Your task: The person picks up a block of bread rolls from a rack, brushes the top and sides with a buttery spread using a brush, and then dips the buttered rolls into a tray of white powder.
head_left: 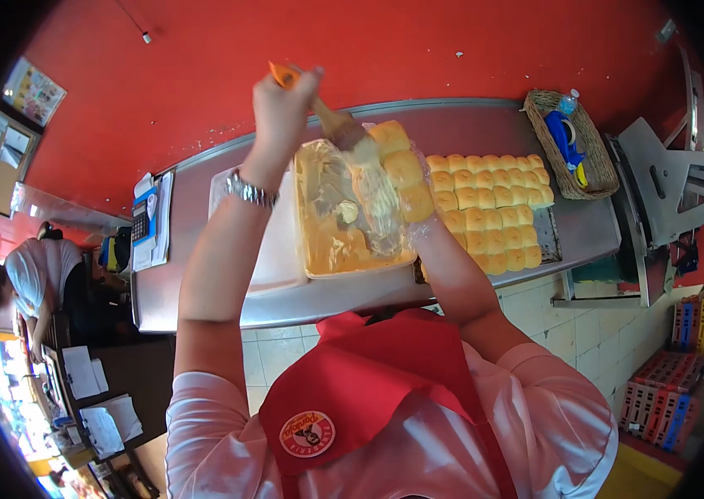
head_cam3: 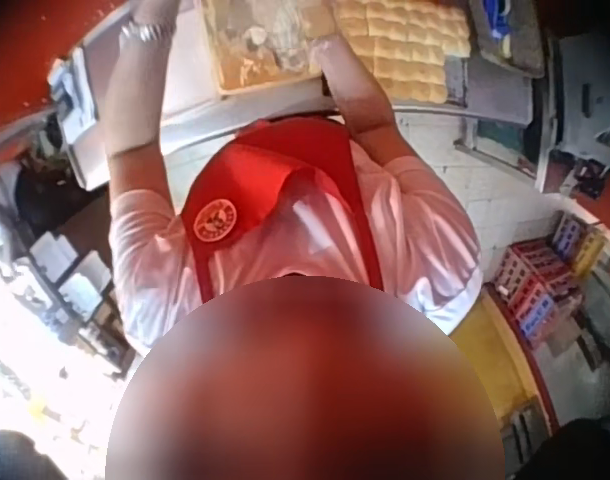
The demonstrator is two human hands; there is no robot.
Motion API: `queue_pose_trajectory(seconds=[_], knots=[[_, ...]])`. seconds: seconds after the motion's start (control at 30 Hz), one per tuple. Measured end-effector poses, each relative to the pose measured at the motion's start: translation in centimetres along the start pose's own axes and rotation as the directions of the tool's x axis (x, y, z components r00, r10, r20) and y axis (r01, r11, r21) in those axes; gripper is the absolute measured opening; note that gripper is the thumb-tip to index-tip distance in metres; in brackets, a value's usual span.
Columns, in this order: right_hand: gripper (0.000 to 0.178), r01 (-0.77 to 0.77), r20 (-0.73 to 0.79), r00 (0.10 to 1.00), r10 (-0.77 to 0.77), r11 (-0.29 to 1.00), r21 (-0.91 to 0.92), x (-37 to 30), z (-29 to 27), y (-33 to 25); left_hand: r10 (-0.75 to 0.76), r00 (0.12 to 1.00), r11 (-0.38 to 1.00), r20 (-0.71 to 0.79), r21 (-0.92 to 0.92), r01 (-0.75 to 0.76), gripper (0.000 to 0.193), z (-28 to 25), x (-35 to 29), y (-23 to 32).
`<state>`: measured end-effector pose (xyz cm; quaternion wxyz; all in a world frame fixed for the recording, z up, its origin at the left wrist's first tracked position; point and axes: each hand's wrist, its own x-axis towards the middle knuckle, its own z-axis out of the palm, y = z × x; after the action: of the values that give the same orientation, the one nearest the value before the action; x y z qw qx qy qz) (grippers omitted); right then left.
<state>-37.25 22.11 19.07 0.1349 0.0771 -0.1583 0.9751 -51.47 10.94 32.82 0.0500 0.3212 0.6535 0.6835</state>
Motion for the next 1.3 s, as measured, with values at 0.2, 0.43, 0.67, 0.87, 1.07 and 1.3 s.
queue_pose_trajectory(seconds=[0.2, 0.43, 0.67, 0.87, 1.07, 1.3], knots=[[0.051, -0.03, -0.004, 1.0, 0.031, 0.985, 0.171, -0.5, 0.1, -0.5, 0.605, 0.612, 0.549, 0.51, 0.289, -0.784, 0.015, 2.1, -10.5, -0.8], [0.054, 0.024, -0.105, 0.994, -0.025, 1.0, -0.013, -0.8, 0.2, -0.3, 0.304, 0.688, 0.766, 0.659, 0.26, -0.588, 0.011, 1.1, -12.3, -0.7], [0.045, -0.042, -0.081, 0.996, 0.039, 0.998, -0.04, -2.1, 2.9, -0.1, 0.214, 0.975, 0.957, -0.062, 0.214, -0.197, 0.02, -0.3, -3.9, 0.3], [0.046, 0.064, 0.391, 0.914, -0.11, 0.99, 0.129, -0.4, -2.1, 0.8, 0.743, 0.293, 0.252, 0.602, 0.154, -0.955, 0.013, 0.2, -18.6, 0.2], [0.047, -0.013, 0.093, 0.996, 0.002, 0.993, 0.117, -2.0, -1.8, 0.6, -0.084, 0.99, 0.993, -0.112, -0.096, 0.074, 0.025, -1.8, -8.8, -0.7], [0.046, -0.065, 0.023, 0.998, 0.062, 0.982, 0.178, -1.4, -2.2, 0.6, 0.578, 0.803, 0.663, 0.147, 0.488, -0.567, 0.029, -0.2, -14.5, -0.9]])
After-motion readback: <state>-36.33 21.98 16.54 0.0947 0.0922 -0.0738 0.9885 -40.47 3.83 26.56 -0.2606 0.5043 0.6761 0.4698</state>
